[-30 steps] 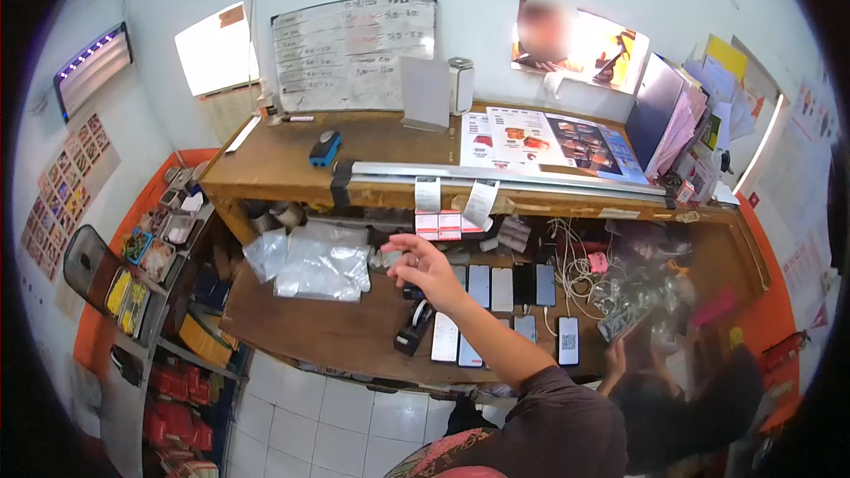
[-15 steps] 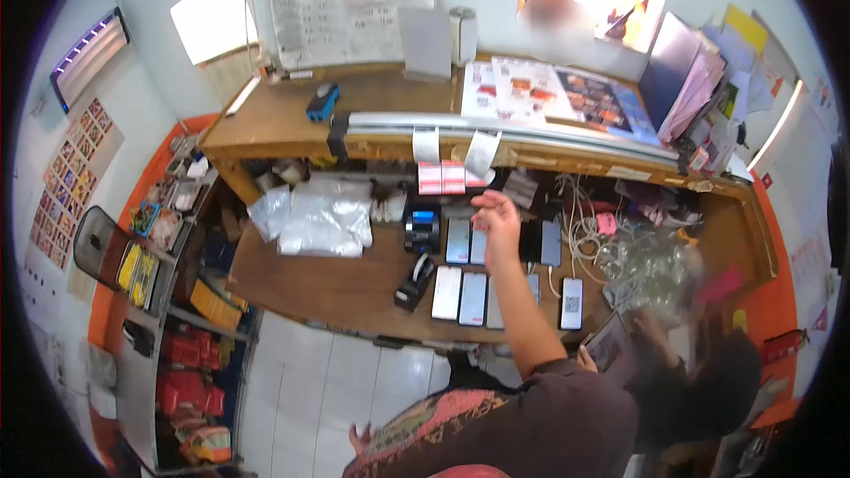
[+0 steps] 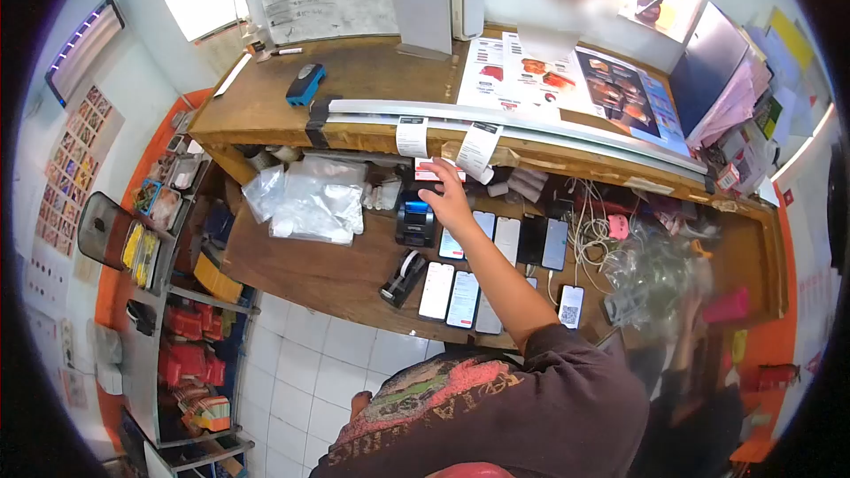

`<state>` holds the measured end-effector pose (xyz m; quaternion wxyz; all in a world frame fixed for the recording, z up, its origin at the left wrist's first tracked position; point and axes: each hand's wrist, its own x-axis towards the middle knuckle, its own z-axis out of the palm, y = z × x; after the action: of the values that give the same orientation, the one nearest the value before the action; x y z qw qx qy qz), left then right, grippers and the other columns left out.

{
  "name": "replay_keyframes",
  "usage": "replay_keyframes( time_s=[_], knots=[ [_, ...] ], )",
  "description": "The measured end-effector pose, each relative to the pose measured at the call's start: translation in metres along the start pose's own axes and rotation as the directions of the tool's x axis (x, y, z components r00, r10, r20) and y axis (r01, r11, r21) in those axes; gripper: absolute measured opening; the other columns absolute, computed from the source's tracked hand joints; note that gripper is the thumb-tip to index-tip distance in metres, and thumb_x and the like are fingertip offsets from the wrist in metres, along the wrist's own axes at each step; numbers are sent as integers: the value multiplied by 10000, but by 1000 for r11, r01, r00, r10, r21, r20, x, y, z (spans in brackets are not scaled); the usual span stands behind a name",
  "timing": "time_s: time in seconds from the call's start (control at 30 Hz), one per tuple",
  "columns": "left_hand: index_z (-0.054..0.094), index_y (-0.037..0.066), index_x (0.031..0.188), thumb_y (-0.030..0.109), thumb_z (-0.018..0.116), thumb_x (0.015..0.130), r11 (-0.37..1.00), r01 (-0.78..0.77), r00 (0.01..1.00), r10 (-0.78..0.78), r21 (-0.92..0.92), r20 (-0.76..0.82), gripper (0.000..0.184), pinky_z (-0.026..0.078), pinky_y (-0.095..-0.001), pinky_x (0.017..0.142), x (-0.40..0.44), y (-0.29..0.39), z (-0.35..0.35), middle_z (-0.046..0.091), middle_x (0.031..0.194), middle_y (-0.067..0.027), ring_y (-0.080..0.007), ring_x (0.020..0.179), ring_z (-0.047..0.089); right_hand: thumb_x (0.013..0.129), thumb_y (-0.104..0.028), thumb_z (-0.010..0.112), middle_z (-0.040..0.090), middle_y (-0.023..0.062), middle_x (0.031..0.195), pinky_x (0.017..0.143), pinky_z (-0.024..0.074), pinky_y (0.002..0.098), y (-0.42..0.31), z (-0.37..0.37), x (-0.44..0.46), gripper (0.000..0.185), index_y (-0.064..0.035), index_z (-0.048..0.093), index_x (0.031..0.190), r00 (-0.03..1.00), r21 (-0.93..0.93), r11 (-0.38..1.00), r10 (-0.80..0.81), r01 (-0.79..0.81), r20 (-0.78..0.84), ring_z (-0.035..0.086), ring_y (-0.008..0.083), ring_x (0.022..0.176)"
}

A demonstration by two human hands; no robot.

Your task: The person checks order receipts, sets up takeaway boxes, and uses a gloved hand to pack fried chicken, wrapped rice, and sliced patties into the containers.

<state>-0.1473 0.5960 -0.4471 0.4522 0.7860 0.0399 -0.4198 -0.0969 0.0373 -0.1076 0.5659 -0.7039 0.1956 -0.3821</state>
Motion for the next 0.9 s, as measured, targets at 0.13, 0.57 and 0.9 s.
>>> replay_keyframes(
  time_s=[0.13, 0.57, 0.9],
  knots=[
    [680, 47, 987, 246, 661, 764, 982, -11, 1000, 15, 186, -20, 299, 526, -410, 724, 3, -12, 2, 688, 955, -168, -292, 853, 665, 739, -26, 660, 509, 104, 1301, 980, 419, 371, 4, 8, 12, 424, -96, 638, 1156, 998, 12, 1000, -1, 2, -63, 497, 257, 1212],
    [656, 59, 952, 246, 662, 756, 959, -16, 999, 29, 284, -39, 271, 517, -410, 680, 17, -26, -23, 680, 913, -155, -296, 813, 664, 795, 0, 657, 512, 91, 1060, 940, 410, 323, -14, -41, -6, 379, -15, 463, 1120, 753, 90, 992, -7, 88, -657, 502, 184, 986],
    [638, 68, 926, 246, 662, 749, 990, 125, 981, -132, -59, -145, 252, 511, -409, 647, 30, 33, -21, 675, 882, -145, -299, 783, 662, 846, -4, 663, 606, 101, 989, 804, 465, 264, -13, -53, 19, 357, -18, 442, 1126, 824, 196, 977, 41, 86, -565, 578, 136, 880]
  ],
)
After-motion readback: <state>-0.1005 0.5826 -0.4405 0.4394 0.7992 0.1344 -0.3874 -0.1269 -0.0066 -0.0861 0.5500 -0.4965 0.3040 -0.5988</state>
